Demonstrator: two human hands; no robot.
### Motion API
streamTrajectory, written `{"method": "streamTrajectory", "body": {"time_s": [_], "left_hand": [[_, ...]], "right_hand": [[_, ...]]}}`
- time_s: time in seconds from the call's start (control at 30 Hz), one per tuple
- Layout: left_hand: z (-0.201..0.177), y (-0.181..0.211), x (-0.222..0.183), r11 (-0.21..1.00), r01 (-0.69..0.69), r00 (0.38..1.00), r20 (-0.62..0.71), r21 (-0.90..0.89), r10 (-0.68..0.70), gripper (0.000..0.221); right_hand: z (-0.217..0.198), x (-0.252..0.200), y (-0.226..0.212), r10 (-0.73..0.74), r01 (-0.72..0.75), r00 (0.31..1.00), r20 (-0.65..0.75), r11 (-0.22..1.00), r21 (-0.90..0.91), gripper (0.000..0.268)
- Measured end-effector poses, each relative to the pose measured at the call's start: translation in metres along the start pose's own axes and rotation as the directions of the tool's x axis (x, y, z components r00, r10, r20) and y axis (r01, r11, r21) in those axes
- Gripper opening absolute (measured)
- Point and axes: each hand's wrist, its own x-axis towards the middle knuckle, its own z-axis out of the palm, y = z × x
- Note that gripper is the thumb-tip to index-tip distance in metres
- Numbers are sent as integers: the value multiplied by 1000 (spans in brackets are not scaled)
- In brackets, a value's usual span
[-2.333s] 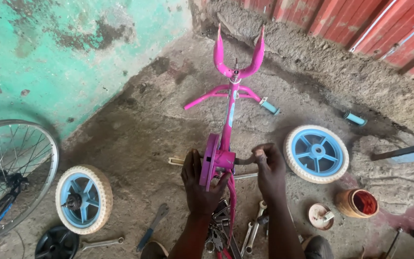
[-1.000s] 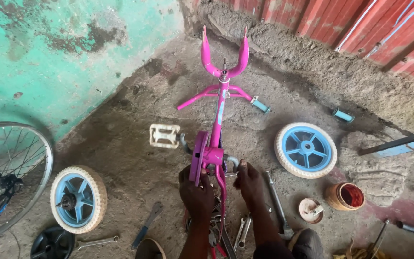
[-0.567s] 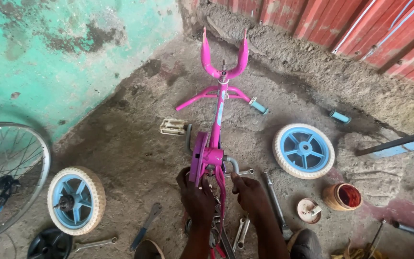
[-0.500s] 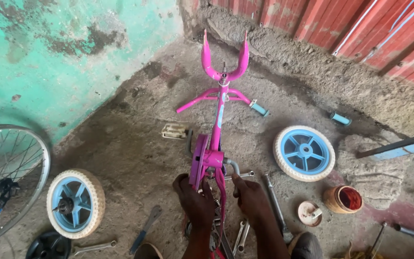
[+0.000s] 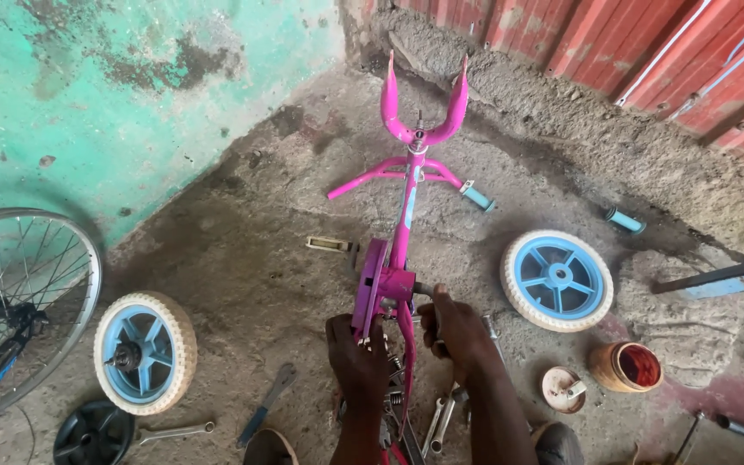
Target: Installing and securing crankset components and pedals on a small bicycle frame using a wrench.
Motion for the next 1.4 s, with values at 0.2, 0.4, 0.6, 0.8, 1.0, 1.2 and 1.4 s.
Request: {"method": "streamTrajectory", "body": {"time_s": [0.2, 0.4, 0.6, 0.8, 1.0, 1.2, 1.4], "left_hand": [[7, -23, -12, 879, 101, 990, 44, 466, -137, 32], [11, -32, -14, 872, 66, 993, 53, 485, -105, 32], [11, -24, -7, 863, 94, 985, 81, 496, -154, 29], [15, -32, -8, 838, 111, 980, 83, 534, -183, 30], [15, -32, -9, 811, 125, 976, 76, 572, -205, 28], [14, -30, -8, 831, 134, 975, 76, 540, -207, 29], [16, -35, -7, 825, 151, 970, 80, 545, -231, 26]], "right_hand": [[16, 26, 27, -100, 93, 979, -176, 995, -48, 63], [16, 43, 55, -338, 244, 919, -202, 891, -382, 61], [10, 93, 105, -767, 690, 638, -74, 612, -386, 52], [-5, 128, 120, -545, 456, 837, -47, 742, -492, 90], [-30, 89, 90, -99, 64, 992, 72, 923, 380, 65], [-22, 114, 65, 95, -134, 989, 112, 891, 433, 68], [-5, 117, 39, -481, 447, 876, -15, 801, 397, 11]]}}
